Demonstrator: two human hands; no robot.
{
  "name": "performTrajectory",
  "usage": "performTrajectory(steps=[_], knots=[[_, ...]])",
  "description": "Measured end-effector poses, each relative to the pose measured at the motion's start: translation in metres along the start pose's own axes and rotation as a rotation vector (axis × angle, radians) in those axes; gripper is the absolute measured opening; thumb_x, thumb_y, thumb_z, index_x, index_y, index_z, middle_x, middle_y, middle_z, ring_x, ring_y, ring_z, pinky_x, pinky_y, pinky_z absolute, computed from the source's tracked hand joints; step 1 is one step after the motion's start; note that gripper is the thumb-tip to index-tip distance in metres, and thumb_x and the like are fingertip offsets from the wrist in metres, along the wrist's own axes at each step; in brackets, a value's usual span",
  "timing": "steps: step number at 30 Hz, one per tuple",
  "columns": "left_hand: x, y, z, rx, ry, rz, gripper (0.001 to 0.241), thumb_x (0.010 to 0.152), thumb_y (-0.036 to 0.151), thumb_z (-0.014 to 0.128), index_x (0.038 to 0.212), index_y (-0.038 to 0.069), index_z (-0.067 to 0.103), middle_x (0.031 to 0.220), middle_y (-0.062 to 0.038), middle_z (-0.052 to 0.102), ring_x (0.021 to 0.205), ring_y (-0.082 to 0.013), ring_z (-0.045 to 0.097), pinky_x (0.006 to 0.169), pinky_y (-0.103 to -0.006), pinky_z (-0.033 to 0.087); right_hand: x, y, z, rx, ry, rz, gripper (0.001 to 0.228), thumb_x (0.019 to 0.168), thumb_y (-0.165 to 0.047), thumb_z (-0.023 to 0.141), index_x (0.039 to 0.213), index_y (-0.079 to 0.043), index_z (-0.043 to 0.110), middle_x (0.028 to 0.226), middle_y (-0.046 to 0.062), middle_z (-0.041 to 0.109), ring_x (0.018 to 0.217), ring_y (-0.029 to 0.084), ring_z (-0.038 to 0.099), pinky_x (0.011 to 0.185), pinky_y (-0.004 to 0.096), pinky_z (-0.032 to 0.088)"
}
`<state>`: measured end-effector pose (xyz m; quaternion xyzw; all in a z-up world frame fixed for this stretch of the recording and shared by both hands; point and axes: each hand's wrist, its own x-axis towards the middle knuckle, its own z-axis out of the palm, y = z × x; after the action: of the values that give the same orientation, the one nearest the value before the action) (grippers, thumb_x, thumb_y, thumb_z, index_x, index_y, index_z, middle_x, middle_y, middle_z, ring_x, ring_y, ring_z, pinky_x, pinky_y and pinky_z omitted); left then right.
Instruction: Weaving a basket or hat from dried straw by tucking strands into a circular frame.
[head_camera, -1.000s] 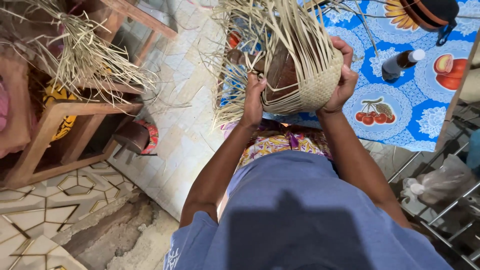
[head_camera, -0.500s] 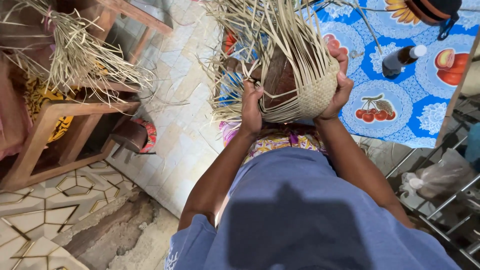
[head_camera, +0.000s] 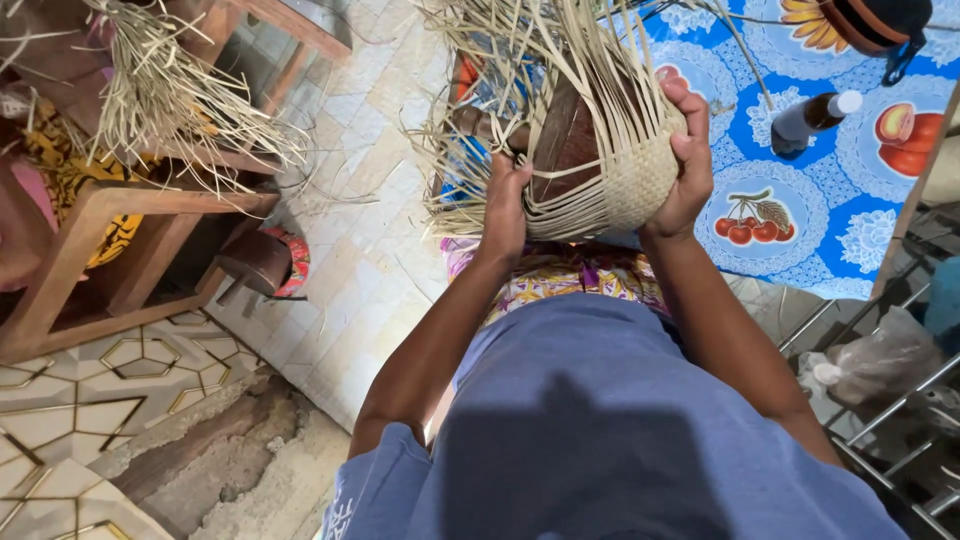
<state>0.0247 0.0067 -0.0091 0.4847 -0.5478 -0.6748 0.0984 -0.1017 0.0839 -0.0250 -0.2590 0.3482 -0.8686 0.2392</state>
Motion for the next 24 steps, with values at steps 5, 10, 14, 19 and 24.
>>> performTrajectory(steps=[5,10,14,19,24], knots=[[0.013,-0.019,0.003,0.029,0.028,0.085,0.072,0.082,0.041,0.030,0.137,0.001,0.006,0.147,-0.016,0.000,0.137,-0.0260,0.005,0.109,-0.0372,0.007,0.003,0.003,-0.004,-0.050,-0.041,-0.022,0.034,0.087,-0.026,0.043,0.112,-0.004,0.046,0.120,0.010,0.041,0.124,0.023,0.032,0.110,0.040,0.024],[0.009,-0.008,0.001,-0.004,0.040,0.031,0.073,0.078,0.040,0.035,0.137,0.004,0.010,0.148,-0.013,0.003,0.137,-0.0243,0.007,0.109,-0.0375,0.009,0.013,-0.018,-0.014,-0.956,-0.060,-0.387,0.043,0.083,-0.011,0.041,0.125,-0.006,0.038,0.131,0.014,0.036,0.127,0.028,0.030,0.110,0.049,0.018],[0.012,-0.006,-0.004,0.033,0.092,0.026,0.089,0.068,0.044,0.041,0.139,0.004,0.006,0.148,-0.012,0.003,0.137,-0.0250,0.003,0.107,-0.0408,0.009,0.037,-0.046,0.035,-1.404,-0.807,-0.690,0.033,0.096,-0.020,0.043,0.109,-0.004,0.069,0.119,0.013,0.062,0.113,0.037,0.051,0.101,0.055,0.018],[0.004,0.000,-0.074,0.069,0.243,0.291,0.073,0.072,0.035,0.055,0.136,0.021,0.021,0.133,-0.012,0.031,0.109,-0.0259,0.040,0.088,-0.0409,0.039,0.048,-0.039,0.048,-1.295,-0.846,-0.435,0.035,0.099,-0.022,0.036,0.088,0.000,0.061,0.096,0.011,0.056,0.106,0.034,0.042,0.082,0.043,0.040],[-0.016,0.017,-0.112,0.467,0.641,0.707,0.033,0.082,0.011,0.058,0.115,0.013,0.052,0.112,-0.006,0.051,0.072,-0.0145,0.057,0.070,-0.0258,0.047,0.049,-0.035,0.048,-1.296,-0.841,-0.417,0.039,0.100,-0.023,0.034,0.086,0.001,0.061,0.091,0.012,0.055,0.105,0.033,0.041,0.085,0.043,0.040]])
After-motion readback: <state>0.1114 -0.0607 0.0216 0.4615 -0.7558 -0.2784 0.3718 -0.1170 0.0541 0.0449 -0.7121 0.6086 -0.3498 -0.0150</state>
